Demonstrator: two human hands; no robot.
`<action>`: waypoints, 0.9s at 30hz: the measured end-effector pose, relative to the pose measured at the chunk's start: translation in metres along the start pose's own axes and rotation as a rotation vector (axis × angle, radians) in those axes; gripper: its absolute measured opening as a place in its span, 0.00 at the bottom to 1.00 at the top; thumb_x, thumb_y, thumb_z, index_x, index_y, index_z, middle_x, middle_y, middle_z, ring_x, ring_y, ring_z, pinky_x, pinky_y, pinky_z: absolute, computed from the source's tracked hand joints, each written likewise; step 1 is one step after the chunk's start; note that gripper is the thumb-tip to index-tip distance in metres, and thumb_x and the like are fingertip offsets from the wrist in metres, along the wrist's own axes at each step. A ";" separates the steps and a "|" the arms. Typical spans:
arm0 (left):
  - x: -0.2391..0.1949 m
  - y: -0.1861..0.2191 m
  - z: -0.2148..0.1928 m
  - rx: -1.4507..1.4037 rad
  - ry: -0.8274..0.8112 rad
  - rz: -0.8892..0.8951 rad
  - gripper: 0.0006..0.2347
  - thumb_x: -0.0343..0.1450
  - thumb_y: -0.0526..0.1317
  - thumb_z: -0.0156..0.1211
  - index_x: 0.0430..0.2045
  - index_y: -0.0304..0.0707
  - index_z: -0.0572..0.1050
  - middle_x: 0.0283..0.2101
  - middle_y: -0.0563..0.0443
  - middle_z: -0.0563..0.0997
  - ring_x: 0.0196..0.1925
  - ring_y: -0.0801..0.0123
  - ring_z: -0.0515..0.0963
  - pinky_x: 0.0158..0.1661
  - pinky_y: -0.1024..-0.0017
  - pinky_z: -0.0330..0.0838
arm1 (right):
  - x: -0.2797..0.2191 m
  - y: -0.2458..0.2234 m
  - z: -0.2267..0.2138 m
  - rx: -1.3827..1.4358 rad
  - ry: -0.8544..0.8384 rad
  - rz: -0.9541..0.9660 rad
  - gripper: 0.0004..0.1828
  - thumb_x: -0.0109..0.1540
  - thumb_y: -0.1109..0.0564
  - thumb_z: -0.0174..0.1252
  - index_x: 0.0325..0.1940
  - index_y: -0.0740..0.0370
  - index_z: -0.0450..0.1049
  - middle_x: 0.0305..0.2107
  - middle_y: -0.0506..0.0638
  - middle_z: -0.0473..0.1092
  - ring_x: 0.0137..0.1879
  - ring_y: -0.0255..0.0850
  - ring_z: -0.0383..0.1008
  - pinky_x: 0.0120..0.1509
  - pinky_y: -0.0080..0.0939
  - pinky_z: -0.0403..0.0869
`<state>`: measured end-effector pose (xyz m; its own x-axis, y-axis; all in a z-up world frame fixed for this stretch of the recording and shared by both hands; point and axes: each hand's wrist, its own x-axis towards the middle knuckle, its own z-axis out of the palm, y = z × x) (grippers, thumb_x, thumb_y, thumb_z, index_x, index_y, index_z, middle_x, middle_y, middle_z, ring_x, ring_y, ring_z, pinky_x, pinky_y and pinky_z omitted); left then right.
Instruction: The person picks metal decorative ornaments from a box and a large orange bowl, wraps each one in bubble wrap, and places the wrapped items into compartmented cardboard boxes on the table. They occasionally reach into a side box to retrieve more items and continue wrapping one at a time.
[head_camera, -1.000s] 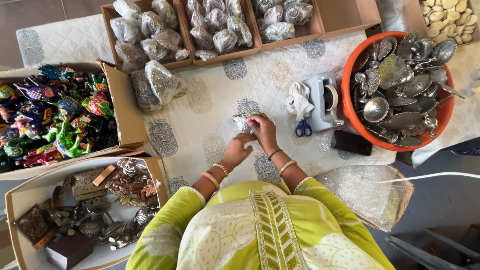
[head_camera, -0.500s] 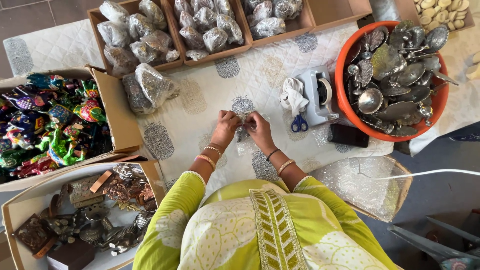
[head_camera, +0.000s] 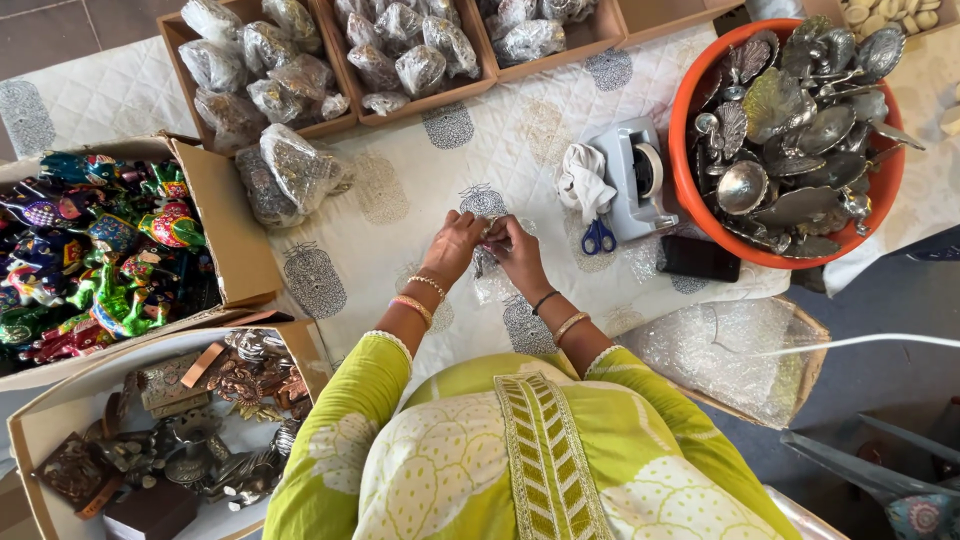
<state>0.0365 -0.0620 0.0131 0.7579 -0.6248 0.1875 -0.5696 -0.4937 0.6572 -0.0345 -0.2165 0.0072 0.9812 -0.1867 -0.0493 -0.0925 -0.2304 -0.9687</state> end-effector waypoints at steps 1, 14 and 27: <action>0.000 0.001 -0.002 0.001 -0.001 0.000 0.14 0.65 0.26 0.60 0.44 0.32 0.76 0.41 0.44 0.77 0.48 0.47 0.73 0.46 0.57 0.73 | 0.001 0.001 0.000 0.001 0.000 0.000 0.17 0.59 0.73 0.64 0.47 0.66 0.67 0.36 0.53 0.76 0.47 0.39 0.80 0.54 0.38 0.81; -0.002 0.007 -0.007 0.161 -0.122 0.104 0.13 0.63 0.23 0.55 0.36 0.39 0.76 0.44 0.53 0.75 0.49 0.56 0.74 0.49 0.66 0.78 | 0.001 -0.019 -0.002 -0.219 0.073 -0.097 0.14 0.57 0.71 0.64 0.43 0.66 0.70 0.39 0.56 0.71 0.44 0.44 0.80 0.48 0.40 0.80; -0.007 0.009 -0.006 0.250 -0.141 0.181 0.10 0.65 0.26 0.56 0.37 0.37 0.74 0.43 0.51 0.74 0.50 0.58 0.74 0.47 0.66 0.80 | 0.016 0.044 -0.003 -0.476 0.013 -0.049 0.04 0.57 0.64 0.64 0.34 0.67 0.76 0.33 0.60 0.75 0.40 0.55 0.78 0.47 0.50 0.76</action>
<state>0.0278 -0.0587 0.0222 0.5961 -0.7845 0.1706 -0.7644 -0.4896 0.4195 -0.0232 -0.2327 -0.0355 0.9843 -0.1764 -0.0004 -0.1169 -0.6507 -0.7503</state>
